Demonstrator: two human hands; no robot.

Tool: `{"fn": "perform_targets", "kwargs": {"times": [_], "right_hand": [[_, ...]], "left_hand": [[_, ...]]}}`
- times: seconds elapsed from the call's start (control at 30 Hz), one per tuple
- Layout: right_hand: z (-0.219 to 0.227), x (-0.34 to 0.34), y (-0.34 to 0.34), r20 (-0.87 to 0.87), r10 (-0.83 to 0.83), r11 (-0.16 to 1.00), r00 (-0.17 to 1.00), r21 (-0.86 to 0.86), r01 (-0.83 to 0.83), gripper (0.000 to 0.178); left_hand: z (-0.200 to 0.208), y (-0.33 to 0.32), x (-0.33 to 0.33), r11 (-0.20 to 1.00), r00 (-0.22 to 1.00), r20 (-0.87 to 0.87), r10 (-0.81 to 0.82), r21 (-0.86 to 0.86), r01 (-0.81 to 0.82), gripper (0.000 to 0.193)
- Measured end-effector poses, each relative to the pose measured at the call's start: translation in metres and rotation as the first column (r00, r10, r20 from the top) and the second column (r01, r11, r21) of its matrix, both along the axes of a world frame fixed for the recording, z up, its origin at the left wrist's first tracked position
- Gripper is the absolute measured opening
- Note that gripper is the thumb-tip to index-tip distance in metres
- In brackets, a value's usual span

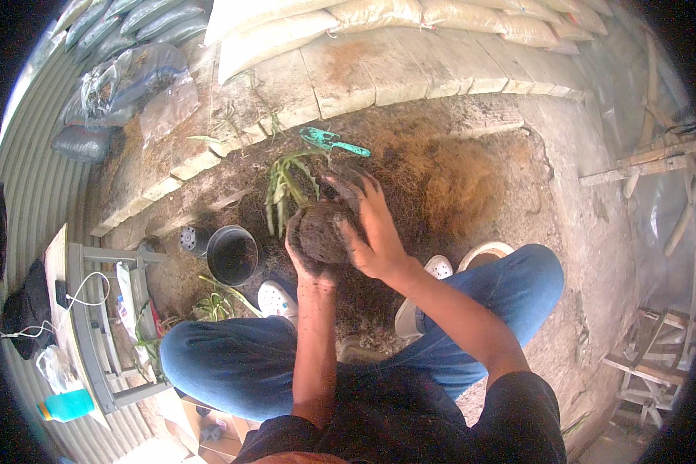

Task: The person sits on the ground and packs soil around the root ball of a small plant using both hands. They repeatedly scoop soil from a pile and press it firmly around the roots to form a compact ball, occasionally rotating the plant to ensure even coverage.

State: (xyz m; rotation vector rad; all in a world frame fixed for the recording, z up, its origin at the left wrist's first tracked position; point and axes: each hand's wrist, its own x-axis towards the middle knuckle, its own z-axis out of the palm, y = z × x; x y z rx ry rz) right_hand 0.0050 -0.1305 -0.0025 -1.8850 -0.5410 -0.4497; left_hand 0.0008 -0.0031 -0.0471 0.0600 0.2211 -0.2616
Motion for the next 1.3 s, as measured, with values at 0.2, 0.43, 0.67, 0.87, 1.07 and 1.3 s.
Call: {"fn": "perform_targets", "kwargs": {"times": [0.2,0.43,0.67,0.87,1.07,1.3], "right_hand": [[-0.003,0.007,0.001,-0.073,0.066,0.997,0.995,-0.045,-0.069,0.077],[0.014,-0.001,-0.003,0.043,-0.009,0.967,0.999,-0.256,0.020,0.086],[-0.002,0.001,-0.003,-0.003,0.028,0.965,1.000,-0.261,-0.028,0.087],[0.004,-0.010,-0.002,0.206,-0.015,0.931,0.978,-0.355,0.089,0.082],[-0.027,-0.012,-0.003,0.080,-0.007,0.960,0.997,-0.278,0.029,0.069],[-0.001,-0.016,-0.001,0.145,-0.061,0.974,0.988,-0.206,0.091,0.066]], "left_hand": [[0.009,-0.013,-0.004,0.998,0.995,-0.097,-0.005,0.056,0.010,0.041],[0.013,-0.010,-0.004,0.986,0.996,-0.083,0.030,0.163,-0.016,0.043],[-0.011,-0.012,-0.005,0.991,0.999,-0.032,0.019,0.135,-0.015,0.043],[-0.003,-0.016,-0.008,0.980,0.991,-0.085,0.102,0.178,-0.085,0.042],[-0.011,-0.029,-0.010,0.984,0.990,-0.079,0.116,0.148,-0.103,0.038],[-0.007,-0.015,-0.003,0.978,0.985,-0.133,0.112,0.193,-0.085,0.042]]}}
